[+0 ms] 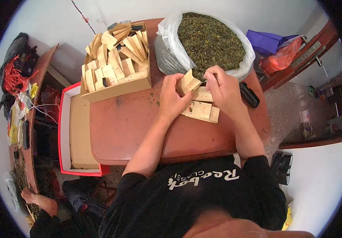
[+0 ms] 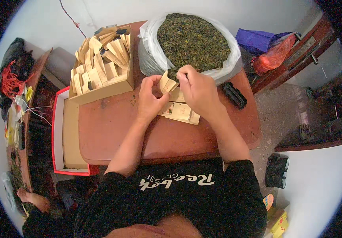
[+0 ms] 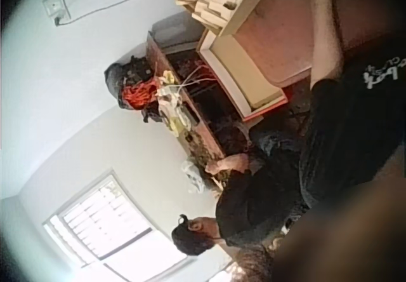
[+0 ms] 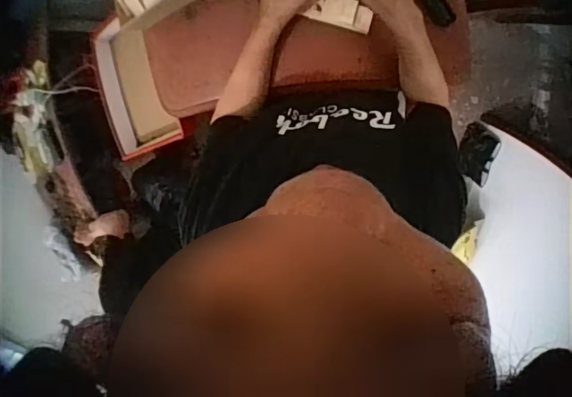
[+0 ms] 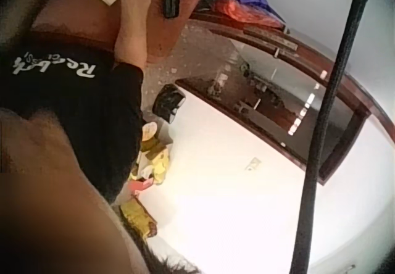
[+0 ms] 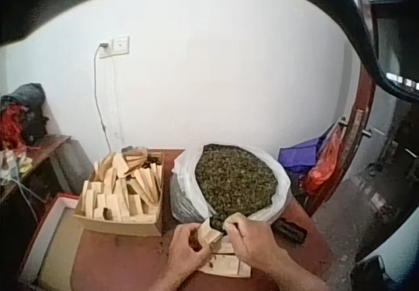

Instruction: Scoop dried herbs into small paper sachets using a spoon.

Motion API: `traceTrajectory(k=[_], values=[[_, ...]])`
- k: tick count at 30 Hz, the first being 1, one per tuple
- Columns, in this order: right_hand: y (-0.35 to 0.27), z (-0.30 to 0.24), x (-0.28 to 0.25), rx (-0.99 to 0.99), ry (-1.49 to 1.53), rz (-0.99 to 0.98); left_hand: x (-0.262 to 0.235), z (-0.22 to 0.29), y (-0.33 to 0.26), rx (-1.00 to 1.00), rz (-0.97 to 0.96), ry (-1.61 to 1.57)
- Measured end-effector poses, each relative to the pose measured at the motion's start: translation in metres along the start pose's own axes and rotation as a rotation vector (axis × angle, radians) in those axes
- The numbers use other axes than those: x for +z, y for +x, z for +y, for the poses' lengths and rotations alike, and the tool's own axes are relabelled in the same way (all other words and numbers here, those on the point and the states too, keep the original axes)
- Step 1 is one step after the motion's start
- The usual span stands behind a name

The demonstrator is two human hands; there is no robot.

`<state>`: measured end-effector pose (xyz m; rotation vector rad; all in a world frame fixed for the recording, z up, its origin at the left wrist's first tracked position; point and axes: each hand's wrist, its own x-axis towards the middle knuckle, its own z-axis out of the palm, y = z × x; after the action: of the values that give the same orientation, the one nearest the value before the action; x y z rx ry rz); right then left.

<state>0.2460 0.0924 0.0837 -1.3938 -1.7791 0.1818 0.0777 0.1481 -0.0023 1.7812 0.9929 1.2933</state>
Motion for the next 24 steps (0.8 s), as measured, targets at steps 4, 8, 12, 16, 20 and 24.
traceTrajectory(k=[4,8,12,16,20,24], values=[[0.003,-0.011,-0.007,-0.067,-0.059,0.059,0.001,-0.005,0.003,0.046,0.016,0.006],[-0.001,-0.017,-0.013,-0.071,-0.081,0.164,-0.003,-0.004,0.001,0.008,-0.024,0.022],[-0.007,-0.013,-0.008,-0.270,-0.172,0.124,0.001,-0.001,-0.001,-0.043,-0.044,-0.073],[-0.011,-0.005,-0.003,-0.130,-0.039,0.129,-0.003,-0.002,0.000,0.000,-0.017,-0.021],[-0.015,0.017,-0.009,0.101,0.420,0.421,-0.008,0.011,-0.001,0.028,-0.015,-0.047],[-0.020,0.040,-0.002,0.361,0.614,0.630,-0.027,0.017,-0.005,0.112,0.038,-0.032]])
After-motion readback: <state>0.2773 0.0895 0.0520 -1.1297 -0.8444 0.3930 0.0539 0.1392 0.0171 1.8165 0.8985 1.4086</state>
